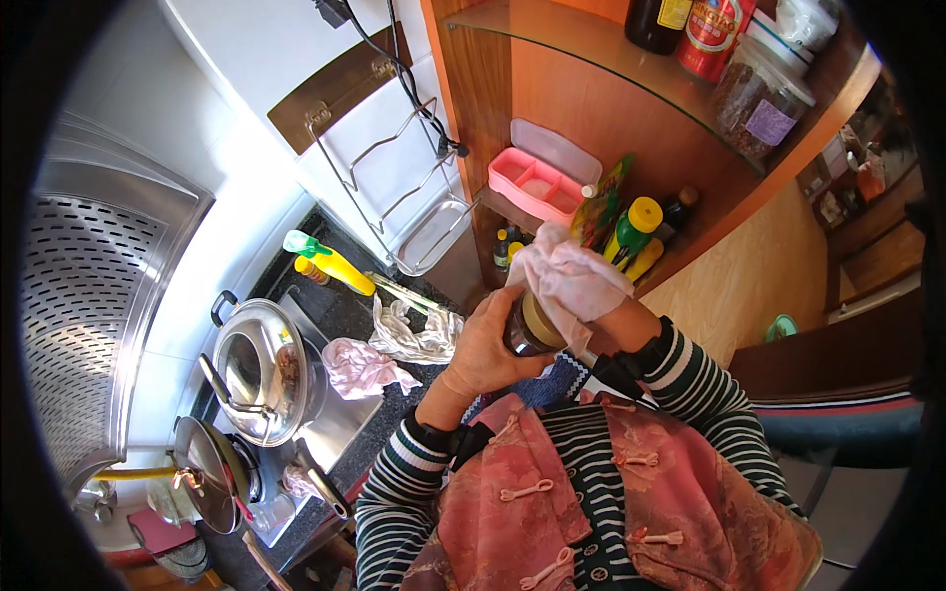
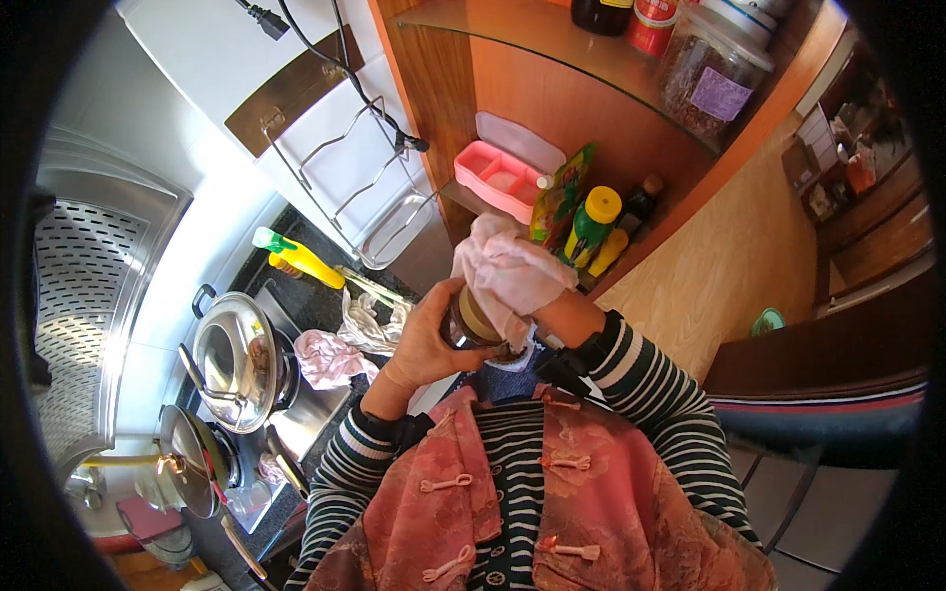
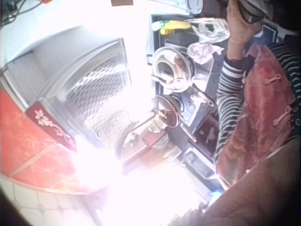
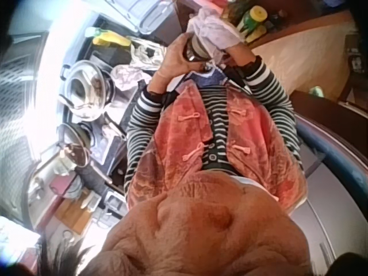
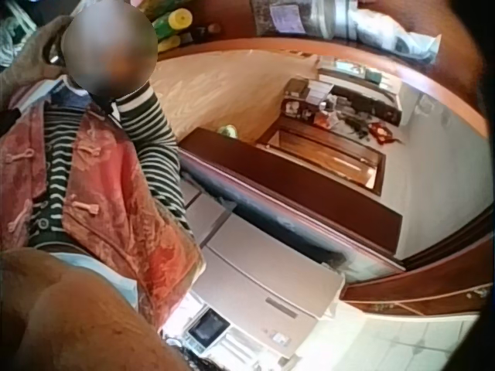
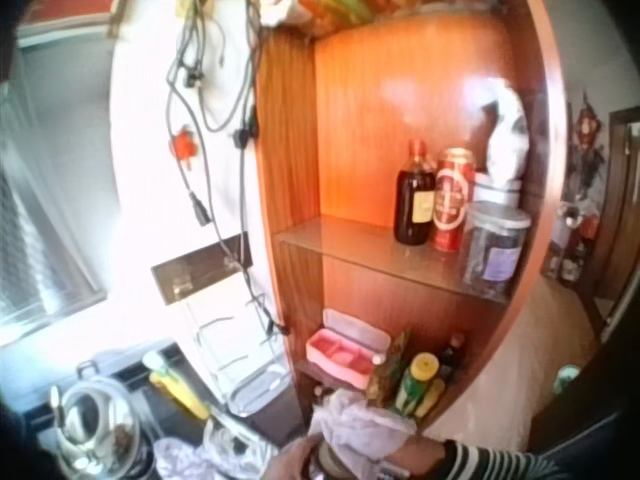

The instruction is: The person wipes the inside of a wooden cupboard with a cloth, then places several containers and bottles onto the shelf. The person handles a white tub, a clear jar, a red can, a dark bottle, and a small jar, placing each on the shelf.

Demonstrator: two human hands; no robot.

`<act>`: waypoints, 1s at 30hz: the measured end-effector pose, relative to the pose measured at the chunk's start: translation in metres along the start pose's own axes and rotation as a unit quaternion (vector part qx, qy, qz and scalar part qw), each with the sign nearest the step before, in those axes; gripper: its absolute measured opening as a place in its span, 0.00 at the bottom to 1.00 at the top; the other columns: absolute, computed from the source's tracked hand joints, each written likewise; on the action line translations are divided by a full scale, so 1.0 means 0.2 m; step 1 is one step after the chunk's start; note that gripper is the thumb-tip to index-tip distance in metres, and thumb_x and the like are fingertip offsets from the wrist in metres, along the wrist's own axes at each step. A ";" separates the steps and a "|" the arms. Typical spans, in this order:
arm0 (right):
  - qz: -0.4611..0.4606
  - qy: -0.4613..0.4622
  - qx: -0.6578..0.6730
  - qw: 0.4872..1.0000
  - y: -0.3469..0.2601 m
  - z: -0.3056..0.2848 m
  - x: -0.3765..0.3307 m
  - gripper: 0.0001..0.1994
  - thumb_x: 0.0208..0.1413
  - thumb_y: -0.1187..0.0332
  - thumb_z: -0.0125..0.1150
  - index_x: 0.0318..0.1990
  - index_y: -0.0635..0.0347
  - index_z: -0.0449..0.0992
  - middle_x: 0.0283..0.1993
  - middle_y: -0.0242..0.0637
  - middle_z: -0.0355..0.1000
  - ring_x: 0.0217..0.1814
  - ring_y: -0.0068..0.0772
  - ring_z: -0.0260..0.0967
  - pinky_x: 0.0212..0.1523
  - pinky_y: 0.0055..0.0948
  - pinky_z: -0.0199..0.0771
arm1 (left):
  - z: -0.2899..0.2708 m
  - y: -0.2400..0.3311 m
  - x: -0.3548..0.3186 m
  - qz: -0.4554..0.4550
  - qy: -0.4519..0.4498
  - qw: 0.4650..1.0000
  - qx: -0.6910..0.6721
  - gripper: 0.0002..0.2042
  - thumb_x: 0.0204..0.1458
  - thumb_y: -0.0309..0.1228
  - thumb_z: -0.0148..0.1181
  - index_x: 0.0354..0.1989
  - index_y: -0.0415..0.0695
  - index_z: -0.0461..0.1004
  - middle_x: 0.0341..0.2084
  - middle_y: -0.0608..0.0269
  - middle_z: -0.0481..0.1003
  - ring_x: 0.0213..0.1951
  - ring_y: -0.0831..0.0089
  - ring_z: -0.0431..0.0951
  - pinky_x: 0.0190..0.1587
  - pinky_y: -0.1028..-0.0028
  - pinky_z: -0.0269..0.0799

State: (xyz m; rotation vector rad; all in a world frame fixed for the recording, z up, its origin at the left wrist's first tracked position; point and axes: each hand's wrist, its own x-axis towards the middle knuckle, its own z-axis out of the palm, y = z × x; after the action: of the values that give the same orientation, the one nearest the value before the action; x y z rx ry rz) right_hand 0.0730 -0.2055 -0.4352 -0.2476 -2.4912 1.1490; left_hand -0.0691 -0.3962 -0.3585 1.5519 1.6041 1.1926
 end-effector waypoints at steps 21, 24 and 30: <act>-0.132 0.017 -0.078 0.988 -0.58 -0.25 0.09 0.09 0.38 0.64 0.66 0.24 0.56 0.74 0.29 0.43 0.74 0.34 0.48 0.71 0.43 0.41 0.72 | -0.07 -0.05 0.11 -0.078 -0.002 0.856 -0.512 0.42 0.38 0.31 0.76 0.65 0.38 0.63 0.52 0.60 0.76 0.54 0.69 0.75 0.62 0.69 0.67; -0.085 0.143 0.092 0.982 -0.63 -0.22 0.09 0.09 0.33 0.65 0.66 0.22 0.56 0.73 0.25 0.43 0.73 0.31 0.50 0.72 0.40 0.40 0.72 | -0.02 -0.09 0.17 -0.038 0.150 0.897 -0.413 0.38 0.45 0.36 0.77 0.63 0.38 0.62 0.49 0.60 0.74 0.52 0.68 0.75 0.60 0.69 0.68; -0.125 0.195 -0.156 0.960 -0.66 -0.22 0.13 0.10 0.31 0.66 0.66 0.23 0.56 0.73 0.24 0.42 0.72 0.31 0.49 0.72 0.35 0.40 0.72 | 0.08 -0.12 0.17 -0.025 0.175 0.888 -0.425 0.34 0.57 0.42 0.69 0.64 0.40 0.57 0.54 0.58 0.70 0.54 0.71 0.72 0.58 0.69 0.70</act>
State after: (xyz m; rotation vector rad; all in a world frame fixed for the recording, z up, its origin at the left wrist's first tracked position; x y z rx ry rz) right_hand 0.0680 -0.2536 -0.3024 -0.2113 -2.2548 0.5400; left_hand -0.0692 -0.3576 -0.3808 0.7456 1.0358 1.8805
